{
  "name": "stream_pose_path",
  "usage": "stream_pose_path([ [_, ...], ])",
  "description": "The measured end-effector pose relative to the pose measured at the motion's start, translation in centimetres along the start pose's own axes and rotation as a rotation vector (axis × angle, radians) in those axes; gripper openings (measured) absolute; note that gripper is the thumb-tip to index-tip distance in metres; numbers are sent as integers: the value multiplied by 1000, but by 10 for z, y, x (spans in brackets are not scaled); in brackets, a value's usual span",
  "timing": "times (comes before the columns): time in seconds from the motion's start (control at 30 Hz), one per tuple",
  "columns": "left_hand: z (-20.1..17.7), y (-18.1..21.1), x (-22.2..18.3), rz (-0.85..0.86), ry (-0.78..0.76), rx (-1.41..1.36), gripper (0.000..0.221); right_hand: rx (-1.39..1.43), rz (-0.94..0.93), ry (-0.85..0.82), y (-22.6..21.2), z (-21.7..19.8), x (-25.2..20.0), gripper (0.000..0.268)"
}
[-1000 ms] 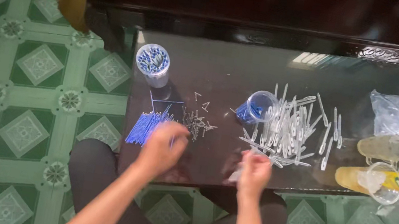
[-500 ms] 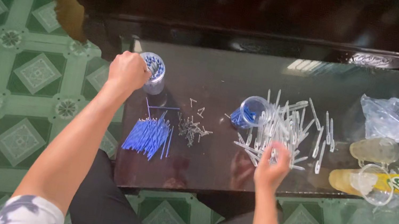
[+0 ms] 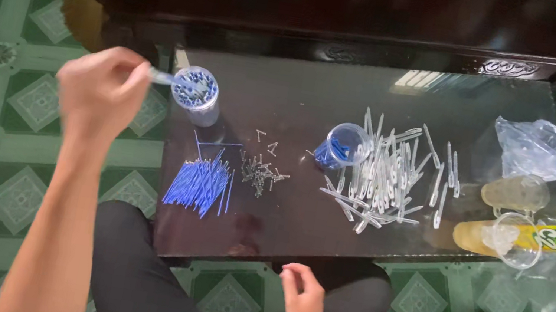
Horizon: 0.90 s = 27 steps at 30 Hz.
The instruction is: The person assembles ballpoint pens by hand, inserting ink cartridges and tips into clear plastic barrels and placing the finished components into a container.
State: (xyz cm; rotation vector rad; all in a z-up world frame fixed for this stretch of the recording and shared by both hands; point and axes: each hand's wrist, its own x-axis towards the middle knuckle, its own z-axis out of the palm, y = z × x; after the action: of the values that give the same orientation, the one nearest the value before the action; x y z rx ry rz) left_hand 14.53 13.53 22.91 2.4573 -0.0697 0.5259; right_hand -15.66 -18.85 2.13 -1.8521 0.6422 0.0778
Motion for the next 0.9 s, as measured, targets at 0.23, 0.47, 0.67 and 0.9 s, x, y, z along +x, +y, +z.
stream_pose_path([
  [0.23, 29, 15, -172, -985, -236, -1134, 13, 9, -271, -323, -110, 38, 4, 19],
  [0.47, 83, 9, -255, -1242, -502, -1249, 20, 263, -248, -272, -152, 57, 7, 29],
  [0.67, 50, 32, -207, -726, -708, -793, 33, 419, -128, -443, -138, 54, 15, 36],
  [0.9, 81, 24, -204, -603, -675, -970, 21, 507, 174, -574, -127, 53, 8, 42],
])
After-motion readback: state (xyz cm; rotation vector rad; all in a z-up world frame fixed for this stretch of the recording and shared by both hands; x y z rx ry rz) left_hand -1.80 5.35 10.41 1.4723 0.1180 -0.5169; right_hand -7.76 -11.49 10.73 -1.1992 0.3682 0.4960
